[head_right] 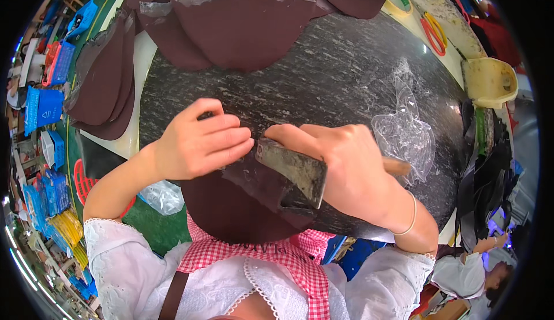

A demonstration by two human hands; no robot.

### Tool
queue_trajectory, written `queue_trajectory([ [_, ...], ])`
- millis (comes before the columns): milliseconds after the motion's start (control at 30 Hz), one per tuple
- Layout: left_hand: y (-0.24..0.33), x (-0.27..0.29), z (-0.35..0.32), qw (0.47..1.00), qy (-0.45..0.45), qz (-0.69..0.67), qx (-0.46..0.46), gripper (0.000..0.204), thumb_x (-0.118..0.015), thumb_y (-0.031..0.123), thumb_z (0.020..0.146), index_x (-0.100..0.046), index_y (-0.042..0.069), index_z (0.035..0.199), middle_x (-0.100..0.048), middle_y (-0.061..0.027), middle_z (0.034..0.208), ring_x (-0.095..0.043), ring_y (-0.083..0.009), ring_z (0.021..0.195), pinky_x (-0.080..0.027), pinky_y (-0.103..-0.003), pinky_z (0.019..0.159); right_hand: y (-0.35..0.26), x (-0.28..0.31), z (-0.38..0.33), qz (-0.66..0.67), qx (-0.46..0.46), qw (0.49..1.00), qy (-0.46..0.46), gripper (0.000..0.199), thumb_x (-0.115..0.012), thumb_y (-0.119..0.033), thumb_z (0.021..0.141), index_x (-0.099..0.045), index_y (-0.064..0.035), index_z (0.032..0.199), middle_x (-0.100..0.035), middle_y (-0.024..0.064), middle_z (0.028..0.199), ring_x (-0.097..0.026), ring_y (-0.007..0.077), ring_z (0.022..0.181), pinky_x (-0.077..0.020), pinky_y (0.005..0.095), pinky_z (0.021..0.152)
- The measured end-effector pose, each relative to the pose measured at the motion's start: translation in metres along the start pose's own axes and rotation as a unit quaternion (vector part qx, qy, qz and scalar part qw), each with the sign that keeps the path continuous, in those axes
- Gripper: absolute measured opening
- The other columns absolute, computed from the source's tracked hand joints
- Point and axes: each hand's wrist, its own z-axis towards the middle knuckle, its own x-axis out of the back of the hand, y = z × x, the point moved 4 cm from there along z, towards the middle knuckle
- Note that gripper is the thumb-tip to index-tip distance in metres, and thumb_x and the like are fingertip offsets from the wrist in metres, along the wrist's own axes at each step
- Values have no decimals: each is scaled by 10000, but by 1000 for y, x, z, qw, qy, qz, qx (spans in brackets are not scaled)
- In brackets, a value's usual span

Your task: Hammering the edges and components of dark brown shoe upper pieces on a workshop bench.

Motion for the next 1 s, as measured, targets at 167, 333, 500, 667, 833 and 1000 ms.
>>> queue_trajectory([
  [167, 22, 2, 2, 997, -19, 68, -10, 152, -739, 76, 701, -725, 23, 843, -674, -83, 990, -642, -217, 886, -525, -390, 859, -7, 4, 8, -14, 9, 1000, -2, 373, -718, -185, 790, -661, -110, 1151, -657, 70, 737, -687, 277, 629, -522, 379, 528],
  [333, 15, -2, -2, 993, -6, -13, 118, 228, -794, 84, 719, -724, 29, 929, -665, -66, 968, -622, -239, 863, -495, -400, 851, -11, -3, 8, -46, 22, 998, -42, 372, -700, -196, 823, -653, -93, 1178, -646, 68, 719, -681, 283, 617, -512, 387, 519],
  [500, 21, 11, -10, 969, 5, 32, 245, 343, -835, 150, 732, -735, 87, 1055, -657, -16, 982, -604, -208, 875, -422, -430, 859, -7, -5, 7, -1, 2, 999, -37, 384, -694, -217, 833, -647, -83, 1190, -667, 75, 752, -680, 302, 631, -515, 398, 536],
  [667, 24, 6, -17, 953, 20, -50, 297, 398, -844, 152, 701, -741, 104, 1082, -648, -1, 990, -603, -194, 882, -404, -434, 876, -6, -5, 7, 9, 18, 999, -28, 442, -727, -255, 802, -642, -86, 1201, -659, 74, 754, -676, 300, 627, -510, 391, 535],
  [833, 43, 2, -12, 976, -18, 105, 191, 288, -810, 140, 718, -740, 46, 980, -662, -32, 984, -613, -181, 893, -462, -445, 886, -10, 1, 10, -10, 17, 1000, -22, 419, -730, -256, 799, -646, -90, 1176, -646, 69, 732, -679, 281, 625, -513, 384, 536],
  [1000, 53, 2, -2, 975, -123, 181, 42, 205, -674, 152, 769, -732, 15, 910, -691, -119, 962, -642, -233, 864, -531, -429, 960, -10, -7, 19, -58, 49, 997, -19, 340, -717, -152, 807, -654, -104, 1137, -656, 63, 721, -684, 269, 621, -518, 386, 530],
])
